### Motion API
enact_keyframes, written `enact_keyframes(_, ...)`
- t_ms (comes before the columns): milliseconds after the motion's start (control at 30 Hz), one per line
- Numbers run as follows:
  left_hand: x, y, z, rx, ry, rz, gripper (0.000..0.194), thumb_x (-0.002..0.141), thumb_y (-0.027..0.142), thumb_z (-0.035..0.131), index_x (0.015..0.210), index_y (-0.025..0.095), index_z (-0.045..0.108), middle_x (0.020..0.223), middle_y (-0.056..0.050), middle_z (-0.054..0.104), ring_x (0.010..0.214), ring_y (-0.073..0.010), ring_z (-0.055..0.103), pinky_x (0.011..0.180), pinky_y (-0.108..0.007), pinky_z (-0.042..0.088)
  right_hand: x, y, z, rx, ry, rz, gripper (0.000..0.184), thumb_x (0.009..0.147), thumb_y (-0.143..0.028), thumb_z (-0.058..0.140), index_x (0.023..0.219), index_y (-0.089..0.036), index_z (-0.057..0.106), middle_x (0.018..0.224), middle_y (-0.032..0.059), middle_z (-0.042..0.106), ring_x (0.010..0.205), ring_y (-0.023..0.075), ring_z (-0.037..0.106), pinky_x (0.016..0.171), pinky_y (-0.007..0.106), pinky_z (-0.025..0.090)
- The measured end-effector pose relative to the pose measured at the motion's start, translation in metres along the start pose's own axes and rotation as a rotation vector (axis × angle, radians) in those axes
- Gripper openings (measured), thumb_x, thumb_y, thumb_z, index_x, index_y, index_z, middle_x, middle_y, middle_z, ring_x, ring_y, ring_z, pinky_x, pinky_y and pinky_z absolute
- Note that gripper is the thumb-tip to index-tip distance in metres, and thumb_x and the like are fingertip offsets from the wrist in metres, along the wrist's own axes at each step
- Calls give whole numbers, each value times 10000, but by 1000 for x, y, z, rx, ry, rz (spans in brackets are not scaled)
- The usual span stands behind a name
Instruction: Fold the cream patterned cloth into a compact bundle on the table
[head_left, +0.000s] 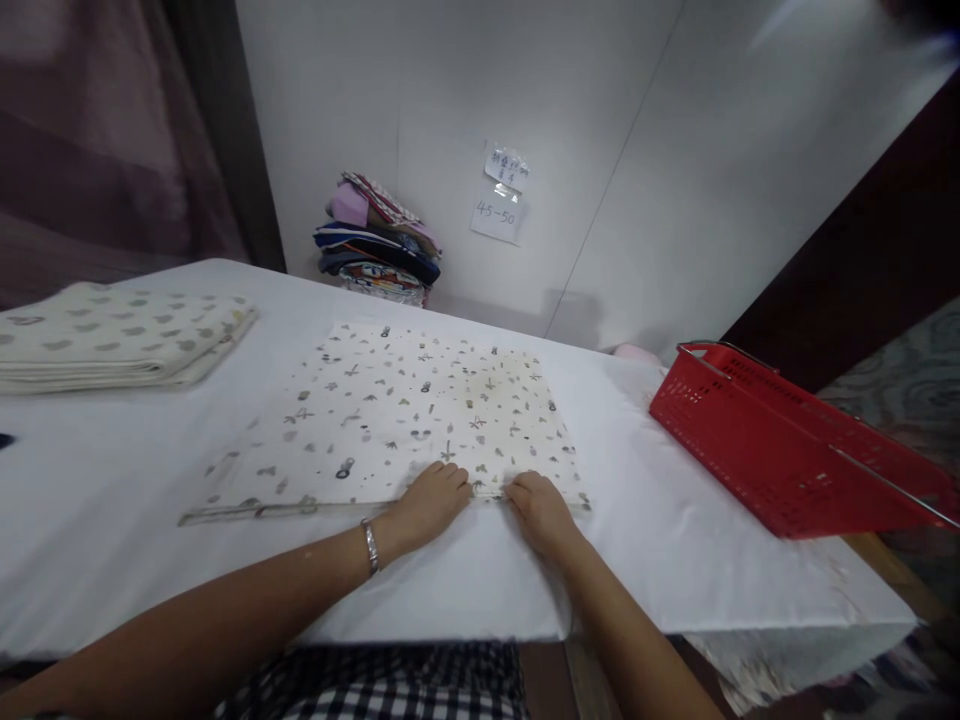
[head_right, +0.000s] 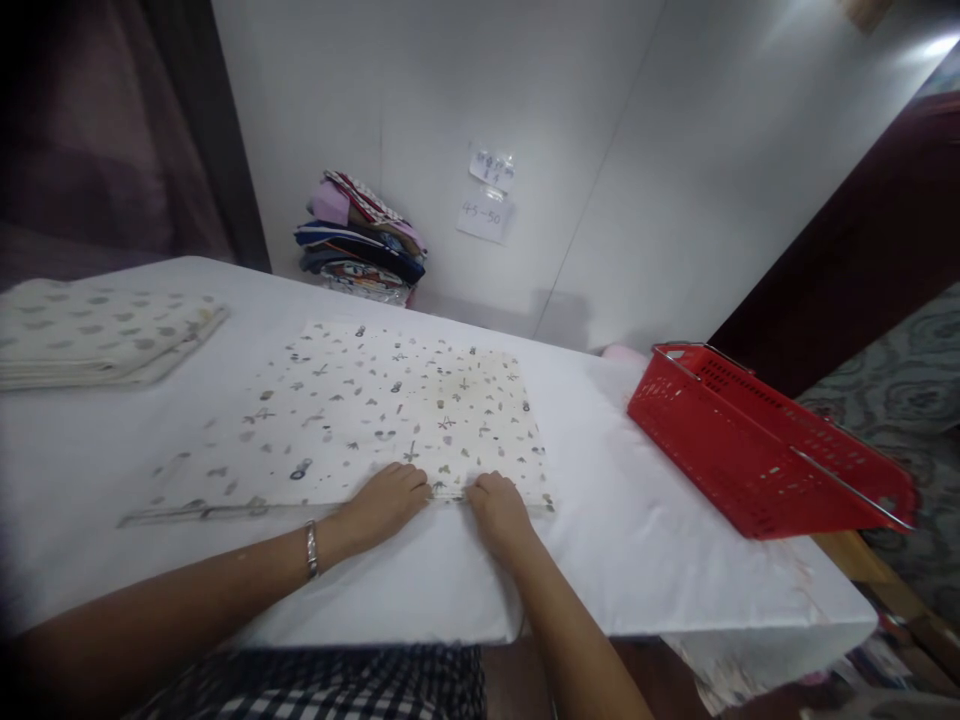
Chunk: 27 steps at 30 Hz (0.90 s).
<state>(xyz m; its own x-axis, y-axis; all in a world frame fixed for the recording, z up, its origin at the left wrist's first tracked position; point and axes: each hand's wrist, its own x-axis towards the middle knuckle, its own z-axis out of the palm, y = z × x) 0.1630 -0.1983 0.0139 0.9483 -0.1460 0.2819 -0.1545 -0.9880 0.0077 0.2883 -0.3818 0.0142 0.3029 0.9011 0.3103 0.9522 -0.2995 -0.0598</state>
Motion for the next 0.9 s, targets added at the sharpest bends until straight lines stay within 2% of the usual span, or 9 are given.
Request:
enact_keyframes(133, 1, 1, 0, 38, 11, 25, 259, 891, 58, 365, 745, 139, 563, 780, -51, 549, 754, -173, 473, 685, -327, 328, -1, -6, -3, -52, -54, 9, 150, 883, -168, 474, 848, -193, 618, 840, 43, 582, 793, 178, 481, 681, 299, 329)
enact_keyframes(300, -1, 3, -3, 9, 36, 15, 231, 889, 93, 386, 744, 146, 557, 788, -55, 558, 758, -181, 487, 688, -335, 339, 0, -16, 1, -142, 5, 33, 75, 854, -146, 527, 847, -184, 591, 828, 49, 573, 800, 196, 459, 692, 325, 290)
enact_keyframes(500, 0, 3, -4, -174, 22, -164, 151, 854, 140, 473, 752, 158, 582, 792, -40, 588, 753, -165, 522, 699, -309, 375, 2, -17, 9, -191, 46, 6, 98, 810, -85, 519, 803, -171, 567, 802, 55, 555, 766, 204, 431, 685, 344, 280)
enact_keyframes(567, 0, 2, -5, -206, 7, -174, 140, 836, 135, 482, 747, 161, 586, 796, -37, 595, 753, -163, 527, 693, -301, 380, 2, -16, 12, -203, 87, -8, 126, 794, -59, 503, 776, -171, 557, 780, 54, 544, 743, 203, 418, 681, 347, 281)
enact_keyframes(767, 15, -10, -15, -277, -43, -35, 240, 900, 266, 434, 753, 175, 600, 794, -31, 603, 773, -152, 546, 692, -277, 400, -2, -10, 23, -184, 128, -25, 158, 783, -58, 477, 734, -199, 530, 757, 45, 532, 708, 204, 423, 657, 352, 305)
enact_keyframes(833, 28, -15, -14, -312, -26, 19, 245, 923, 273, 394, 877, 197, 622, 908, -35, 634, 877, -157, 562, 759, -283, 414, -3, -9, 28, -158, 128, -14, 152, 789, -74, 484, 760, -215, 534, 775, 45, 546, 719, 212, 445, 651, 359, 321)
enact_keyframes(900, 40, -22, -7, -320, -31, 98, 267, 930, 307, 391, 1083, 227, 594, 1120, -46, 621, 1073, -183, 530, 898, -326, 392, -4, -8, 32, -145, 140, -9, 156, 795, -87, 490, 800, -233, 546, 781, 40, 559, 720, 216, 468, 641, 366, 339)
